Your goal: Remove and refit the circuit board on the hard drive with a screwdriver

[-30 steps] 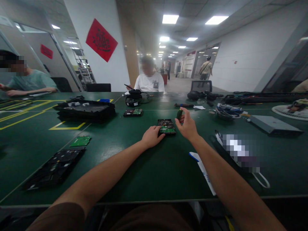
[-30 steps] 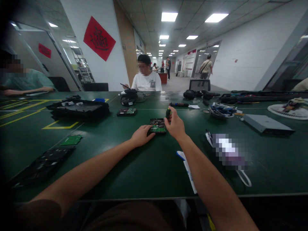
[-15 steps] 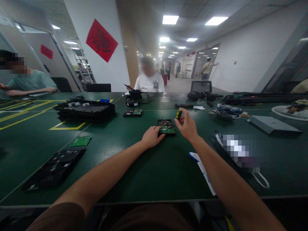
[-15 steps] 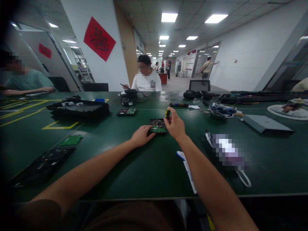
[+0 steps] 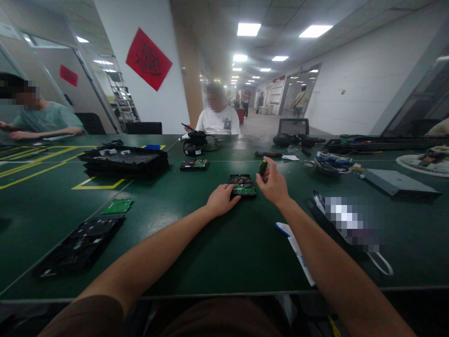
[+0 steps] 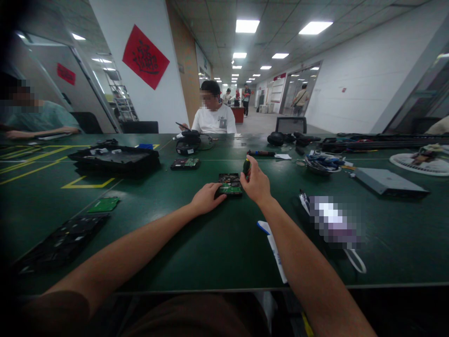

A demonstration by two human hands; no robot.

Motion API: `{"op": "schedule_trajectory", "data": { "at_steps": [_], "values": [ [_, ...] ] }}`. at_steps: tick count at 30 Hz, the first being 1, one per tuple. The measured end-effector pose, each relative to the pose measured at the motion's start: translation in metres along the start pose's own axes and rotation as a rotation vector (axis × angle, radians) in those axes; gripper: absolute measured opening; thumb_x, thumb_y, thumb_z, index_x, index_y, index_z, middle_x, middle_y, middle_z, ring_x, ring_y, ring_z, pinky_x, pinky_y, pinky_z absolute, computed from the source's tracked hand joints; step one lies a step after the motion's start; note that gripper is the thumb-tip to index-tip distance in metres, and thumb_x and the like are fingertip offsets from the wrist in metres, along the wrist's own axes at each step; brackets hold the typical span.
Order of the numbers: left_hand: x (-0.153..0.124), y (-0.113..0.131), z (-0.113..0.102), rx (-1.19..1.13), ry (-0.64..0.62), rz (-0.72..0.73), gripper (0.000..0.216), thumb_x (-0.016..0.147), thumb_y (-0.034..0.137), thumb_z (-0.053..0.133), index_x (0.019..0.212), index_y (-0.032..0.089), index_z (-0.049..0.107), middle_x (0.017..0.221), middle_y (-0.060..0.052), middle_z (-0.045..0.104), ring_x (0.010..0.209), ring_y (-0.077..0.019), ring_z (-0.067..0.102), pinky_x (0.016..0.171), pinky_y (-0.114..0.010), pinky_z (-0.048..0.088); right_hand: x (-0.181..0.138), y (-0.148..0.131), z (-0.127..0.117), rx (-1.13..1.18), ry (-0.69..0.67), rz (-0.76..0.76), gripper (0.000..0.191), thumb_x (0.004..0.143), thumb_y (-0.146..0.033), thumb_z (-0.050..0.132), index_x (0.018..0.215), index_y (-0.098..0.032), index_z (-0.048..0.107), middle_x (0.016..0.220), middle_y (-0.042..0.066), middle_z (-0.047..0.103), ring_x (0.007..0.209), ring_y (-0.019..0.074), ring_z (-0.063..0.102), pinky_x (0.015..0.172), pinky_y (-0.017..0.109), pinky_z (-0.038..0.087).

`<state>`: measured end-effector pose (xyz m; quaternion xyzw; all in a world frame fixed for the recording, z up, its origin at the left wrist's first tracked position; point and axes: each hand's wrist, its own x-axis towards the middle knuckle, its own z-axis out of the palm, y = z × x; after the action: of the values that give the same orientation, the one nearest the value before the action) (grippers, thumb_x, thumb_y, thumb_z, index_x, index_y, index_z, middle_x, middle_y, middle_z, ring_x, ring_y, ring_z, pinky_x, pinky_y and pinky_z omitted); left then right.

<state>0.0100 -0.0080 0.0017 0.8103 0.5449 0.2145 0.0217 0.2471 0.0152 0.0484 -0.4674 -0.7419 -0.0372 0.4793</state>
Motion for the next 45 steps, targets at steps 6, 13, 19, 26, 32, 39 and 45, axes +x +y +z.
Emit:
{"op": "schedule_trajectory", "data": {
  "at_steps": [6, 13, 19, 26, 32, 39, 45],
  "values": [
    [-0.0005, 0.0004, -0.0005, -0.007, 0.008, 0.009, 0.057, 0.098, 0.053, 0.057, 0.144, 0.018, 0.055, 0.132, -0.013, 0.066, 0.128, -0.0308, 0.057, 0.108, -0.042, 0.048, -0.0008, 0.0003, 0.0015, 0.026, -0.045, -0.024, 0.072, 0.092, -0.029, 0.059, 0.158, -0.026, 0.029, 0.104, 0.01, 0.072, 0.08, 0.0263, 0.071, 0.076, 0.043, 0.06],
    [0.0005, 0.0003, 0.0004, -0.015, 0.009, 0.011, 0.056, 0.098, 0.053, 0.057, 0.142, 0.019, 0.056, 0.132, -0.013, 0.066, 0.129, -0.0304, 0.057, 0.109, -0.041, 0.047, -0.0011, 0.0014, 0.003, 0.032, -0.045, 0.029, 0.069, 0.094, -0.037, 0.062, 0.155, -0.025, 0.032, 0.088, 0.006, 0.07, 0.072, 0.0259, 0.07, 0.07, 0.041, 0.058],
    [0.0003, 0.0012, -0.0008, -0.01, -0.005, -0.005, 0.057, 0.098, 0.052, 0.058, 0.143, 0.019, 0.055, 0.134, -0.013, 0.065, 0.13, -0.0304, 0.056, 0.108, -0.041, 0.047, -0.0012, -0.0014, 0.0012, 0.032, -0.034, 0.014, 0.065, 0.096, -0.033, 0.057, 0.155, -0.025, 0.031, 0.092, 0.007, 0.071, 0.074, 0.0259, 0.07, 0.072, 0.041, 0.058],
    [-0.0006, 0.0023, -0.0012, -0.01, 0.001, -0.001, 0.057, 0.099, 0.052, 0.057, 0.144, 0.018, 0.055, 0.134, -0.014, 0.065, 0.129, -0.0309, 0.057, 0.109, -0.042, 0.047, -0.0027, -0.0018, 0.0026, 0.056, -0.042, 0.005, 0.067, 0.096, -0.035, 0.057, 0.156, -0.025, 0.028, 0.098, 0.008, 0.069, 0.077, 0.0254, 0.069, 0.072, 0.042, 0.058],
    [-0.0008, 0.0028, -0.0016, -0.011, 0.001, 0.002, 0.056, 0.099, 0.052, 0.057, 0.144, 0.019, 0.055, 0.134, -0.014, 0.066, 0.13, -0.0304, 0.056, 0.109, -0.041, 0.047, -0.0018, -0.0014, 0.002, 0.067, -0.038, -0.007, 0.066, 0.094, -0.031, 0.057, 0.155, -0.025, 0.031, 0.096, 0.006, 0.069, 0.077, 0.0241, 0.068, 0.074, 0.041, 0.058],
    [-0.0007, 0.0031, -0.0013, -0.01, -0.005, -0.011, 0.057, 0.098, 0.052, 0.059, 0.144, 0.02, 0.055, 0.135, -0.013, 0.065, 0.129, -0.0301, 0.057, 0.108, -0.041, 0.047, -0.0024, -0.0007, 0.0026, 0.037, 0.012, 0.002, 0.067, 0.093, -0.034, 0.06, 0.154, -0.025, 0.033, 0.095, 0.006, 0.07, 0.075, 0.0231, 0.068, 0.069, 0.038, 0.057],
    [-0.0007, 0.0028, -0.0016, -0.01, -0.001, -0.006, 0.056, 0.098, 0.052, 0.058, 0.144, 0.019, 0.055, 0.135, -0.013, 0.065, 0.129, -0.0305, 0.057, 0.109, -0.041, 0.047, -0.0017, -0.0018, 0.0009, 0.038, -0.02, 0.001, 0.07, 0.093, -0.032, 0.059, 0.157, -0.025, 0.031, 0.103, 0.01, 0.07, 0.08, 0.0249, 0.069, 0.073, 0.041, 0.059]
  ]
}}
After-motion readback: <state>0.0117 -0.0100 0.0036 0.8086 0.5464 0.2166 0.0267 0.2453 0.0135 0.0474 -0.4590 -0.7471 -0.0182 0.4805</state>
